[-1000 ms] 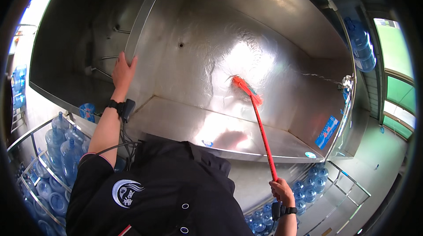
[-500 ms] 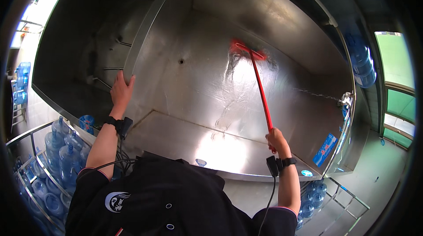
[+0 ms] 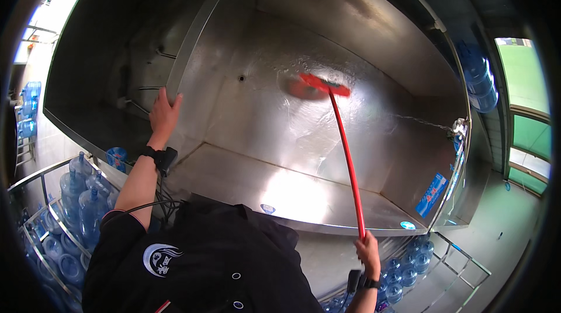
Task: Cleaning a large stainless steel industrial sink using a long-handled brush and water.
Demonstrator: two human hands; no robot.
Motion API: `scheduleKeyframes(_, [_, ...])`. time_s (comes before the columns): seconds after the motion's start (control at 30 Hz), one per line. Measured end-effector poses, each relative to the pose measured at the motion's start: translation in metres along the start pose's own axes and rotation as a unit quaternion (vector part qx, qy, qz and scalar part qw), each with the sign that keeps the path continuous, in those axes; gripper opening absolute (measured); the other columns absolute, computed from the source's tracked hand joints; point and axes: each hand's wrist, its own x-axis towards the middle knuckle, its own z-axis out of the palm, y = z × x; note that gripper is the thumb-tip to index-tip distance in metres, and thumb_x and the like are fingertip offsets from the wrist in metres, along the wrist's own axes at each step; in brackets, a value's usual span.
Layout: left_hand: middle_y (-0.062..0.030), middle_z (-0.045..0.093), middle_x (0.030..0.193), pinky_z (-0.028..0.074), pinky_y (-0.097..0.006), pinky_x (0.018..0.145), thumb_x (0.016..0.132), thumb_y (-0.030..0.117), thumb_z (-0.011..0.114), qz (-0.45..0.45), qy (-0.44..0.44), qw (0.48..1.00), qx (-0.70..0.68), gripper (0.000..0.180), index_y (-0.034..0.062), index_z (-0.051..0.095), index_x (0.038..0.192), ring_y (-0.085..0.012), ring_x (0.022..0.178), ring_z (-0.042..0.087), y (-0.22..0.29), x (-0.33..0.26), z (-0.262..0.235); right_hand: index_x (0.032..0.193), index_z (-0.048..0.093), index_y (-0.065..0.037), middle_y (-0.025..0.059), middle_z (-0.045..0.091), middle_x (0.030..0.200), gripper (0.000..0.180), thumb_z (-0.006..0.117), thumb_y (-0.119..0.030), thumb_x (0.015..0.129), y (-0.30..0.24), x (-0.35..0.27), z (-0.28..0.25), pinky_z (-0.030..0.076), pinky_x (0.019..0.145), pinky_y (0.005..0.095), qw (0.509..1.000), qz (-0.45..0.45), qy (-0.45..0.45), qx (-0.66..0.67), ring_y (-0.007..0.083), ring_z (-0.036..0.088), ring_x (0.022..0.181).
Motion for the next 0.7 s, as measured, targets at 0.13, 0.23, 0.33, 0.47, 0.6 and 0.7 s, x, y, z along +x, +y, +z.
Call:
scheduleKeyframes(0.13, [-0.0224,0.059,0.118,0.049,-0.051,0.082,0.090,0.044,0.059,-0.014,-0.009,1.000,-0.002,0.060,0.0010,0.043,0.128,-0.0413,0.106,0.057,-0.002,0.001,-0.002,0.086,0.048,-0.008,-0.0017,0.045,0.057,0.012,0.060,-0.007,0.081,0.035,-0.059,-0.015,0.036,0.037,0.0264,0.997,0.076,-0.025,-0.004,0.0094,0.045,0.042])
scheduleKeyframes(0.23, [-0.0222,0.059,0.119,0.049,-0.051,0.082,0.090,0.045,0.059,-0.023,-0.019,1.000,-0.004,0.060,0.0018,0.044,0.128,-0.0408,0.107,0.057,0.003,0.001,-0.002,0.084,0.049,-0.009,-0.0016,0.046,0.057,0.013,0.061,-0.008,0.080,0.048,-0.080,-0.030,0.036,0.037,0.0261,0.989,0.139,-0.046,-0.032,0.0095,0.046,0.042])
scheduleKeyframes(0.33, [-0.0214,0.059,0.118,0.049,-0.051,0.082,0.090,0.045,0.059,-0.034,-0.031,0.999,-0.002,0.060,0.0025,0.044,0.129,-0.0400,0.107,0.057,0.005,0.003,-0.006,0.082,0.049,-0.009,-0.0016,0.047,0.057,0.015,0.063,-0.010,0.079,0.049,-0.070,-0.044,0.036,0.038,0.0262,0.980,0.176,-0.076,-0.060,0.0098,0.046,0.043])
scheduleKeyframes(0.47, [-0.0197,0.060,0.117,0.050,-0.050,0.081,0.089,0.046,0.059,-0.027,-0.017,0.999,0.005,0.060,0.0033,0.044,0.128,-0.0395,0.106,0.058,-0.003,0.002,-0.003,0.080,0.049,-0.007,0.0005,0.048,0.056,0.011,0.060,-0.010,0.080,0.017,-0.028,-0.054,0.036,0.036,0.0291,0.981,0.135,-0.069,-0.121,0.0123,0.048,0.041])
scheduleKeyframes(0.6, [-0.0190,0.060,0.115,0.051,-0.051,0.079,0.089,0.045,0.060,-0.017,0.003,1.000,-0.002,0.058,0.0036,0.046,0.126,-0.0397,0.106,0.058,-0.004,0.004,0.003,0.085,0.050,-0.003,0.0072,0.050,0.053,0.009,0.055,-0.010,0.086,-0.037,0.045,-0.055,0.037,0.032,0.0328,0.971,0.055,-0.005,-0.232,0.0173,0.051,0.038])
scheduleKeyframes(0.7, [-0.0185,0.061,0.112,0.051,-0.051,0.077,0.088,0.044,0.061,-0.038,-0.018,0.999,-0.016,0.055,0.0038,0.047,0.122,-0.0398,0.103,0.059,-0.003,0.000,-0.002,0.090,0.052,-0.004,0.0075,0.049,0.052,0.006,0.055,-0.009,0.087,-0.090,0.088,-0.066,0.037,0.031,0.0340,0.959,-0.002,0.005,-0.283,0.0189,0.052,0.038])
